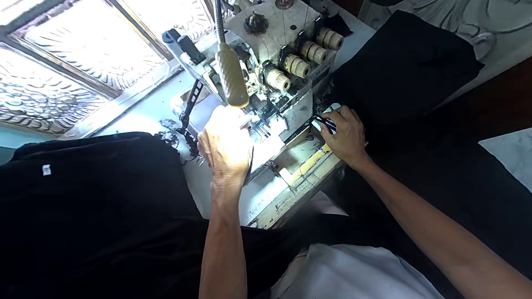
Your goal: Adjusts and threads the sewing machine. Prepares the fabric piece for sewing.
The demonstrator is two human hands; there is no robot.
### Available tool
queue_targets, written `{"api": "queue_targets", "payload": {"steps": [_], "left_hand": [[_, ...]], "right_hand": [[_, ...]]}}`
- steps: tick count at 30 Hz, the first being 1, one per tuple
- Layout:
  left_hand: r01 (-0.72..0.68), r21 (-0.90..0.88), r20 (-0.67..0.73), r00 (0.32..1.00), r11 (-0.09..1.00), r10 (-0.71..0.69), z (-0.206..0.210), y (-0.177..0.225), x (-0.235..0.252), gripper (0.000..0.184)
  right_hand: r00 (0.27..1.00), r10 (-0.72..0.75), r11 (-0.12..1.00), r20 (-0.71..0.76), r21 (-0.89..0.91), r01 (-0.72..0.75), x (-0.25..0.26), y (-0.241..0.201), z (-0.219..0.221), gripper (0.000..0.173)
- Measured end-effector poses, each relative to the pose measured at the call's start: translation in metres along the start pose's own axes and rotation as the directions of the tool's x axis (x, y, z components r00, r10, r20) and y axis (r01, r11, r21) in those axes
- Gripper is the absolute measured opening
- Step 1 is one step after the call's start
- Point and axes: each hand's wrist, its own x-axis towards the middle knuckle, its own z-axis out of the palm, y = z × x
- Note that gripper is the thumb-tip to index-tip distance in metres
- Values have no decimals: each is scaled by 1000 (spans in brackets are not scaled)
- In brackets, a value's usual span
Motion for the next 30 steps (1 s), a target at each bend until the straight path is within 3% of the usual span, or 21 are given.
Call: {"api": "queue_targets", "payload": {"steps": [5,12,15,19,22,24,27,30], "left_hand": [[66,103,-75,996,992,-58,-7,-3,-25,20],[169,47,-140,977,985,-161,-10,-9,-44,19],[122,-42,-106,986,992,-125,-14,-3,-43,21],[7,-129,-235,971,992,-37,-24,1,-32,19],[-1,-279,-294,952,960,-85,-54,-12,-37,38],[-64,-471,-377,916,880,-135,-73,-27,-50,44],[-137,-705,-477,817,695,-323,-85,-35,-63,36],[-148,-875,-364,828,460,-426,-74,-32,-60,38]], "right_hand": [[1000,7,1000,6,-8,-7,0,-1,0,25],[1000,11,1000,17,-27,-10,0,-2,-2,26],[1000,14,999,25,-30,-13,-1,-1,-1,26],[999,22,999,32,-36,-21,0,-2,-2,27],[999,26,1000,47,-10,-25,-2,-5,-6,27],[999,12,1000,46,-2,-12,-6,-7,-9,28],[998,-24,1000,63,7,23,-11,-6,-12,30],[998,-28,999,63,18,27,-10,-5,-11,29]]}}
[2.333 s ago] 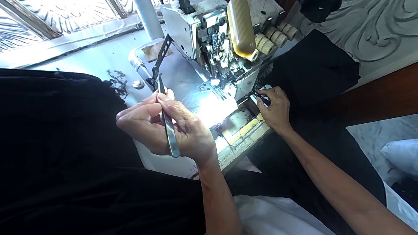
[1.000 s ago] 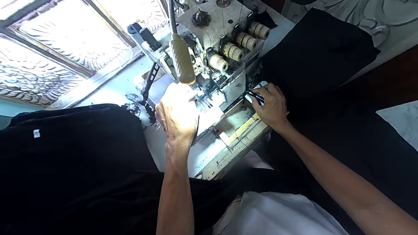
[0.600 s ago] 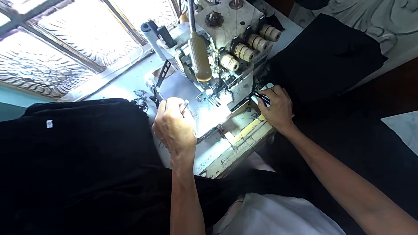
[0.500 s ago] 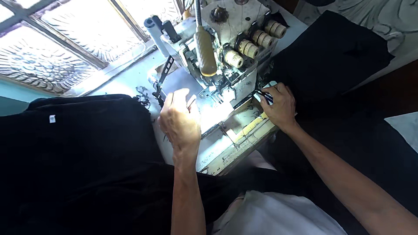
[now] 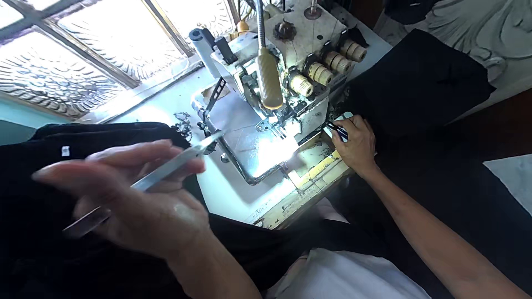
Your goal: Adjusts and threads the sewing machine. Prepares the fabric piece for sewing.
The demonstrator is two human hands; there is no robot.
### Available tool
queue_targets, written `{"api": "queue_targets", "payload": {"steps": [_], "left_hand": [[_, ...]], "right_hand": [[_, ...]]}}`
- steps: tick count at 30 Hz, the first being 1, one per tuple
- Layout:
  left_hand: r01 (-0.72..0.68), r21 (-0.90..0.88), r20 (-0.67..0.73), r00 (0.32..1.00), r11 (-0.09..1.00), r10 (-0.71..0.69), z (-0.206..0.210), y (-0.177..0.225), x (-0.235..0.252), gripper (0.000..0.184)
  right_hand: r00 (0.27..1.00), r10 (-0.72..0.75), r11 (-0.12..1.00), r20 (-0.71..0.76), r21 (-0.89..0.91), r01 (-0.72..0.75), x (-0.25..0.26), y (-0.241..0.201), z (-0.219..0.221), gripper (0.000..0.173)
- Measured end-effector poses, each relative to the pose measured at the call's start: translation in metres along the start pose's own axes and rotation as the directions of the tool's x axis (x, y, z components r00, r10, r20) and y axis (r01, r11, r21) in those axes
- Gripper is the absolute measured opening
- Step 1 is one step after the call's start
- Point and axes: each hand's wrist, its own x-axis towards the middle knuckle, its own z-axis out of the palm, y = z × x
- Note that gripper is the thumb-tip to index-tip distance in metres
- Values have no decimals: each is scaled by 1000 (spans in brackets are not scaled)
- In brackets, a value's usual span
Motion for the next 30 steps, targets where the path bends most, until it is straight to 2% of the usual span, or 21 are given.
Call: {"api": "queue_targets", "payload": {"steps": [2,5,10,13,20,30], "left_hand": [[147,-11,63,987,989,-146,13,-7,-3,35],[248,41,88,964,968,-251,25,-22,-11,15],[367,-34,40,930,929,-366,32,-39,-19,19],[392,-87,-32,918,916,-396,39,-44,-17,18],[400,-123,-91,907,908,-412,52,-50,-11,22],[456,-103,-48,885,884,-462,60,-46,-3,25]], "right_hand": [[1000,4,1000,3,-5,-4,1,0,0,29],[1000,23,1000,13,-16,-22,2,1,0,30],[1000,17,999,5,-27,-17,4,5,3,30],[1000,24,999,0,-36,-24,5,5,4,31],[999,32,998,-12,-51,-33,7,6,5,29],[999,36,999,-5,-27,-36,5,5,5,29]]}}
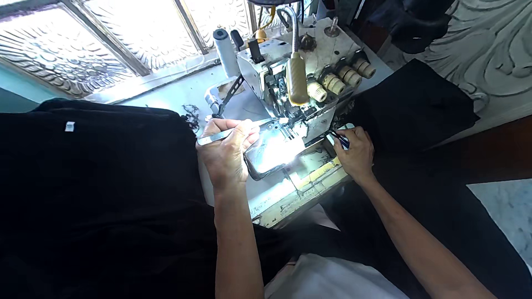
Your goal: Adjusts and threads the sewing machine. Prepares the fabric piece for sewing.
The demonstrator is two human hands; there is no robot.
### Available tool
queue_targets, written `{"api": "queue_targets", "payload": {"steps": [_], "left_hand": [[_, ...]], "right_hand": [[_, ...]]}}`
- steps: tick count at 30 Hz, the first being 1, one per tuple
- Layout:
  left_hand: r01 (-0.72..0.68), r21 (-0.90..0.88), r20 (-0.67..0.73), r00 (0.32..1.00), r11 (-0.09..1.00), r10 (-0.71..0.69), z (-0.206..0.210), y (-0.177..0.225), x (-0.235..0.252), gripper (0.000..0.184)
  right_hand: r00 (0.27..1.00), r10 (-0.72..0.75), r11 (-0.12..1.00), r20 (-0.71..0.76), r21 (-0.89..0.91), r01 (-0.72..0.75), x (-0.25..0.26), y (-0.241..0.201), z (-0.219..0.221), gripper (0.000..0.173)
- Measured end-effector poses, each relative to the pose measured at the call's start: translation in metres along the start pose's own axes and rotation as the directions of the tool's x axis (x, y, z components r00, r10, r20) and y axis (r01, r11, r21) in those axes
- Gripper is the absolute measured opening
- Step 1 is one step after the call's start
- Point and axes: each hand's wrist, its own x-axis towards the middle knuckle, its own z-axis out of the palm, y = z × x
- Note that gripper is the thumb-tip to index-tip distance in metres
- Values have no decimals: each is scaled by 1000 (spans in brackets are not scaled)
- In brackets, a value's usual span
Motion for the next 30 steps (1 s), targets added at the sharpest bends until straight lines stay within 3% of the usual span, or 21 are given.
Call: {"api": "queue_targets", "payload": {"steps": [11,14,19,21,24,27,30], "left_hand": [[-13,18,54,998,1000,12,-6,-3,-2,22],[-133,-8,-57,990,991,133,-5,-11,-3,21],[-418,277,-90,885,865,456,-39,3,-22,13],[-479,348,-67,845,806,531,-49,21,-38,12],[-550,244,13,826,799,564,-43,41,-60,16],[-625,89,148,778,776,610,-10,43,-77,14],[-697,138,320,703,703,635,41,23,-87,10]], "right_hand": [[999,9,1000,-37,17,-9,2,-1,4,26],[998,30,999,-47,23,-29,4,-1,6,24],[997,48,997,-56,60,-44,4,-1,9,24],[997,32,997,-72,65,-27,3,-2,10,21],[994,-6,1000,-110,23,9,0,-4,11,21],[984,-41,999,-172,-28,37,-5,-6,14,22],[979,-2,1000,-203,20,7,-16,-8,18,20]]}}
